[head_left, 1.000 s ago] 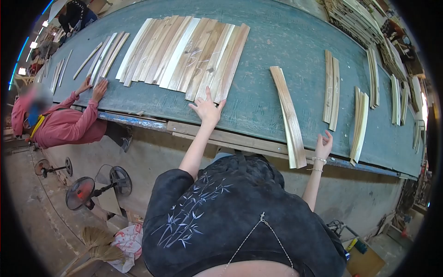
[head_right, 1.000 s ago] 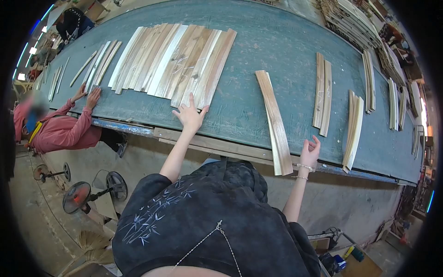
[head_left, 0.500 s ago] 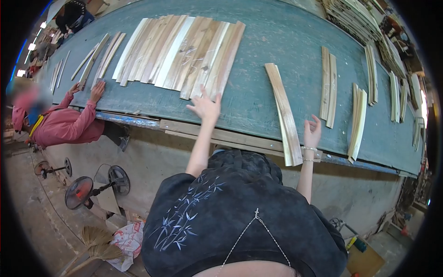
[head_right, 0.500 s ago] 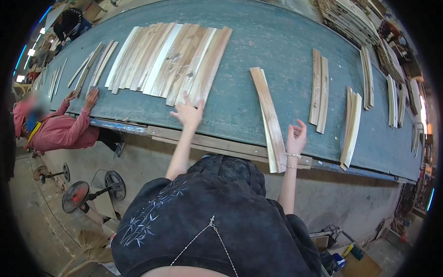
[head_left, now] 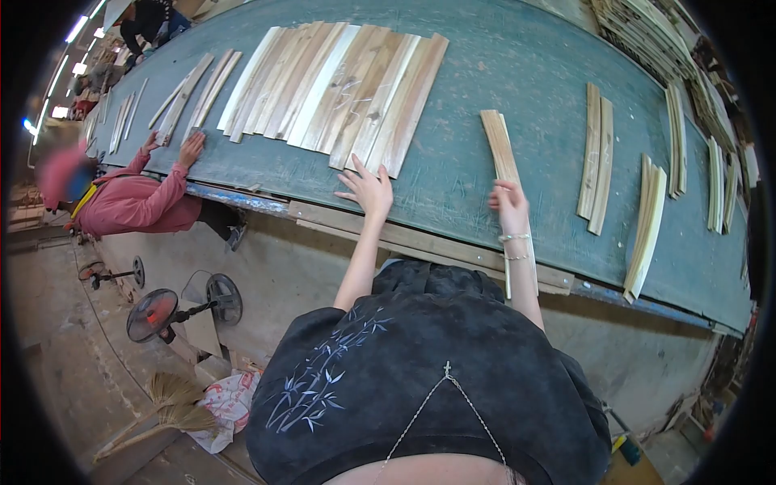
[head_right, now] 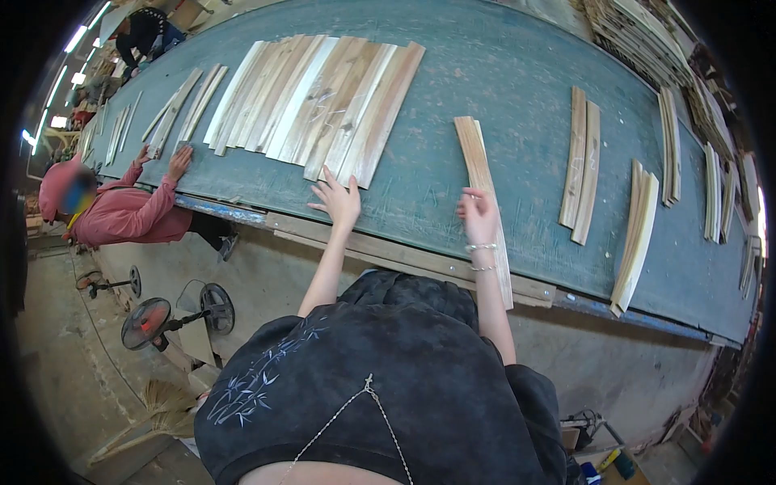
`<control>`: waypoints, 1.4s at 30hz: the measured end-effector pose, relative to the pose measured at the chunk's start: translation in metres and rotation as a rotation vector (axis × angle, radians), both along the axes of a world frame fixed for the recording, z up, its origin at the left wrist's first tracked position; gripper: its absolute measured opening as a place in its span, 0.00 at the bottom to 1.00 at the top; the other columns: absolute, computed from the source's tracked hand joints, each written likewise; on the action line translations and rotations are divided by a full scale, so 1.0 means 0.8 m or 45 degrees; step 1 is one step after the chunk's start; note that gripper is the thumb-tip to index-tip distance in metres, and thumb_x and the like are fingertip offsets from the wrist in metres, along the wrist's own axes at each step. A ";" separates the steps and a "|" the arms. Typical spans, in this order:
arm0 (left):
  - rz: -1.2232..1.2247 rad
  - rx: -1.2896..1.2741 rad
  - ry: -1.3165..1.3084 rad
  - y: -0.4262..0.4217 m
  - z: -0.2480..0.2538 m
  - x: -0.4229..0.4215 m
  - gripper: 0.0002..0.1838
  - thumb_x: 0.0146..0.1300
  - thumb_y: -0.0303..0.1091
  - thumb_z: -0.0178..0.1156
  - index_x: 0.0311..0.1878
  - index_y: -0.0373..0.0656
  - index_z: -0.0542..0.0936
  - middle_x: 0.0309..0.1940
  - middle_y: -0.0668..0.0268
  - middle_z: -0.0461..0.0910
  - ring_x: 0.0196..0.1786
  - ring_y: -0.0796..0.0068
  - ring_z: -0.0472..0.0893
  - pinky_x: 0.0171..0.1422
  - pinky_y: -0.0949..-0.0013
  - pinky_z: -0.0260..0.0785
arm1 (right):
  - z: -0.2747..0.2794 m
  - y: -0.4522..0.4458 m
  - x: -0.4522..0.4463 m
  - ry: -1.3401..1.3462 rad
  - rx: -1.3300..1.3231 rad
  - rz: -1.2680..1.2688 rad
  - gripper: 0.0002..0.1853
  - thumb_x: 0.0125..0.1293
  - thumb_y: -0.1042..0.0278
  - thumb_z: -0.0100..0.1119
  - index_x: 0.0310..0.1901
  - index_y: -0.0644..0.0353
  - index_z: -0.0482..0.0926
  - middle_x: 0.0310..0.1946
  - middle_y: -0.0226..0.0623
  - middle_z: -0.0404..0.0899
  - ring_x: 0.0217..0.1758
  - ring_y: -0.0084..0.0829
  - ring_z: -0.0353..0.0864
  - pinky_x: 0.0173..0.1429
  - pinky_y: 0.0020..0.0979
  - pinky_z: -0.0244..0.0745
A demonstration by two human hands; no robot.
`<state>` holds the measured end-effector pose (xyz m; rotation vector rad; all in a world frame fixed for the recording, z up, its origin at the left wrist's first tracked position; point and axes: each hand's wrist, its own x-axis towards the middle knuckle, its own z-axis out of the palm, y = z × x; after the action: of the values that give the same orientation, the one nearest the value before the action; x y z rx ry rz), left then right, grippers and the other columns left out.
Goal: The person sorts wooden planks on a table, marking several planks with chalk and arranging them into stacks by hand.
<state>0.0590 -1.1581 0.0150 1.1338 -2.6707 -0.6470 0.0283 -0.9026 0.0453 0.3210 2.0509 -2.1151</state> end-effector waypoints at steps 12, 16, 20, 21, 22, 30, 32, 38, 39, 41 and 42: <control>0.149 0.531 0.278 -0.020 0.033 -0.017 0.40 0.51 0.42 0.54 0.63 0.42 0.45 0.60 0.48 0.54 0.66 0.53 0.48 0.61 0.36 0.25 | -0.105 -0.238 -0.045 -0.374 0.049 0.026 0.22 0.54 0.63 0.58 0.47 0.60 0.63 0.36 0.38 0.73 0.33 0.24 0.72 0.33 0.24 0.71; -0.028 1.033 0.258 -0.022 0.056 -0.035 0.37 0.53 0.42 0.52 0.63 0.41 0.47 0.58 0.48 0.57 0.65 0.56 0.50 0.61 0.36 0.24 | -0.096 -0.255 -0.035 -0.305 -0.011 -0.168 0.22 0.53 0.64 0.58 0.46 0.63 0.64 0.33 0.41 0.74 0.34 0.29 0.74 0.39 0.27 0.70; -0.427 0.469 0.167 -0.038 0.064 -0.056 0.30 0.57 0.42 0.48 0.61 0.42 0.53 0.57 0.49 0.58 0.65 0.54 0.51 0.62 0.37 0.23 | -0.077 -0.246 -0.045 -0.444 -0.187 -0.159 0.18 0.56 0.67 0.55 0.46 0.63 0.64 0.31 0.41 0.74 0.29 0.24 0.74 0.30 0.23 0.71; -0.520 0.212 0.215 -0.048 0.061 -0.055 0.28 0.58 0.42 0.46 0.60 0.42 0.56 0.57 0.49 0.58 0.65 0.54 0.51 0.62 0.37 0.24 | -0.078 -0.248 -0.044 -0.451 -0.176 -0.168 0.18 0.56 0.67 0.55 0.46 0.63 0.64 0.31 0.41 0.74 0.29 0.24 0.74 0.30 0.23 0.71; -0.556 0.050 0.194 -0.064 0.052 -0.055 0.25 0.59 0.41 0.45 0.57 0.41 0.61 0.58 0.50 0.57 0.65 0.51 0.50 0.62 0.36 0.25 | -0.076 -0.249 -0.043 -0.463 -0.147 -0.180 0.18 0.56 0.66 0.55 0.45 0.63 0.64 0.31 0.40 0.74 0.28 0.24 0.74 0.29 0.22 0.71; -0.877 -0.241 -0.175 -0.158 0.020 -0.026 0.39 0.54 0.48 0.53 0.65 0.47 0.48 0.65 0.49 0.39 0.67 0.50 0.39 0.62 0.37 0.27 | -0.014 -0.307 -0.032 0.324 0.780 -0.041 0.25 0.48 0.70 0.57 0.50 0.63 0.63 0.42 0.46 0.63 0.48 0.41 0.62 0.54 0.38 0.55; -0.902 -0.263 -0.154 -0.174 0.008 -0.027 0.39 0.54 0.47 0.53 0.65 0.46 0.47 0.65 0.49 0.38 0.67 0.49 0.39 0.62 0.37 0.27 | -0.002 -0.323 -0.033 0.458 0.947 0.017 0.25 0.48 0.70 0.56 0.50 0.62 0.63 0.43 0.46 0.62 0.48 0.42 0.62 0.54 0.38 0.56; -0.964 -0.349 -0.056 -0.198 -0.007 -0.027 0.32 0.55 0.41 0.52 0.62 0.41 0.54 0.62 0.51 0.50 0.66 0.52 0.47 0.64 0.41 0.30 | -0.008 -0.354 -0.030 0.678 1.082 0.253 0.20 0.51 0.69 0.55 0.46 0.62 0.66 0.40 0.47 0.65 0.43 0.41 0.67 0.46 0.36 0.64; -0.976 -0.355 -0.012 -0.205 -0.006 -0.027 0.28 0.56 0.40 0.51 0.59 0.39 0.60 0.61 0.50 0.55 0.65 0.53 0.51 0.65 0.43 0.32 | -0.008 -0.357 -0.032 0.678 1.085 0.250 0.20 0.51 0.69 0.55 0.46 0.62 0.66 0.40 0.47 0.65 0.43 0.41 0.67 0.46 0.36 0.64; -0.944 -0.311 0.072 -0.232 -0.003 -0.028 0.21 0.57 0.38 0.49 0.53 0.38 0.65 0.58 0.50 0.59 0.64 0.54 0.54 0.66 0.46 0.34 | -0.006 -0.368 -0.032 -0.083 0.493 0.352 0.17 0.55 0.63 0.55 0.43 0.62 0.65 0.32 0.43 0.71 0.32 0.35 0.73 0.36 0.32 0.69; -0.907 -0.268 0.153 -0.240 0.002 -0.026 0.16 0.59 0.37 0.47 0.47 0.37 0.71 0.55 0.50 0.63 0.62 0.55 0.57 0.66 0.49 0.35 | -0.018 -0.378 -0.033 -0.089 0.491 0.352 0.17 0.55 0.63 0.55 0.43 0.62 0.65 0.32 0.43 0.71 0.32 0.35 0.73 0.36 0.32 0.69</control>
<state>0.0379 -1.3505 0.0165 0.0609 -2.9126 -0.4779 0.0018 -1.2050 0.0307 0.1463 2.3004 -1.5287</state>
